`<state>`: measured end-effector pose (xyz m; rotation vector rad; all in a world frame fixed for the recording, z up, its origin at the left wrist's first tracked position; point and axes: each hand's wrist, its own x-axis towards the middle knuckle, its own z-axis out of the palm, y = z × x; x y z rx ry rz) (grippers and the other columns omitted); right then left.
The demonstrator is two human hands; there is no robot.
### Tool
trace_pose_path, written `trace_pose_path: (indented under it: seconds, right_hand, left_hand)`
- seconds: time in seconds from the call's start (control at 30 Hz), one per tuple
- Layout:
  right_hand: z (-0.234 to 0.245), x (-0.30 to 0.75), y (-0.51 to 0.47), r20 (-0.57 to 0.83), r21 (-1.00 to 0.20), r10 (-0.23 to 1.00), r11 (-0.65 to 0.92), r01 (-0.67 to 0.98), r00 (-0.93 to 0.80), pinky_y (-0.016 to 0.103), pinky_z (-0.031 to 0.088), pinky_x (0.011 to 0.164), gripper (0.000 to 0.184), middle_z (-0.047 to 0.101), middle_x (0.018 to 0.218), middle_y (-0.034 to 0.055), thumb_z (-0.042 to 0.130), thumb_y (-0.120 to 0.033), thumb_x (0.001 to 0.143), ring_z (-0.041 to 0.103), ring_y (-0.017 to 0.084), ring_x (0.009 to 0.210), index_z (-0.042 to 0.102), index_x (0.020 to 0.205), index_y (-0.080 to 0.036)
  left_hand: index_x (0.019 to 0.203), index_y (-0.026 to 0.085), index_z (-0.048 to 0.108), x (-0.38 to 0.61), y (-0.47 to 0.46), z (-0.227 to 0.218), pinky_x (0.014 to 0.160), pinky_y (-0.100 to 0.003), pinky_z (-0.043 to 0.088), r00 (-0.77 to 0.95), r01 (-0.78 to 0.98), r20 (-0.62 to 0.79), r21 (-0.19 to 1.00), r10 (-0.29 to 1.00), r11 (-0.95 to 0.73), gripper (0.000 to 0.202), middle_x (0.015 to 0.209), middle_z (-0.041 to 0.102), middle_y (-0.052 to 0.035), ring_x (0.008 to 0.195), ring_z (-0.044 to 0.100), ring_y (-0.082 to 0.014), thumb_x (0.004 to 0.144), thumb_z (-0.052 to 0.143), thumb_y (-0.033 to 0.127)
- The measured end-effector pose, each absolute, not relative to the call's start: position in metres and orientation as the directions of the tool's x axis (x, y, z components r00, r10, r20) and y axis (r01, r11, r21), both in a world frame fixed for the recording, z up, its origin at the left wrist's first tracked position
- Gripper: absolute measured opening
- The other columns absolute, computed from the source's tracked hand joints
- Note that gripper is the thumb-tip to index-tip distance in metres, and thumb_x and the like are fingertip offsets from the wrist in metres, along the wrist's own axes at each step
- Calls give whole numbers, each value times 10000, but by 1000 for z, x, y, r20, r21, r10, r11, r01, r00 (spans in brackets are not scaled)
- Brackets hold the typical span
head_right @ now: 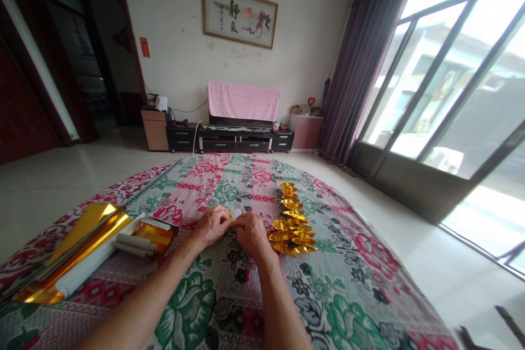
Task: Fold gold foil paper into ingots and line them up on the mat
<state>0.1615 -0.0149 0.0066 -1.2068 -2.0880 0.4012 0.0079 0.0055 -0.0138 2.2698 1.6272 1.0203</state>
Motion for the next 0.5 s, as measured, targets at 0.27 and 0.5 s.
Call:
trace_pose_path:
  seconds: [0.27,0.5]
  right_hand:
    - [2,161,-14,405,-540,854,511,669,-326,204,428,783,414,682,859,-6,428,-35,642,597,115,811,738,769,-279]
    - [1,161,-13,415,-549,853,512,661,-316,203,432,770,397,679,856,-5,436,-42,647,599,112,795,739,751,-277]
  left_hand:
    - [601,161,562,8,5,-15,737,-251,416,156,770,436,509,886,-386,118,767,593,-34,769,544,-134,686,526,87]
    - [691,170,623,6,8,-19,749,-272,430,164,763,434,514,886,-393,98,781,599,-29,770,546,-146,660,563,99]
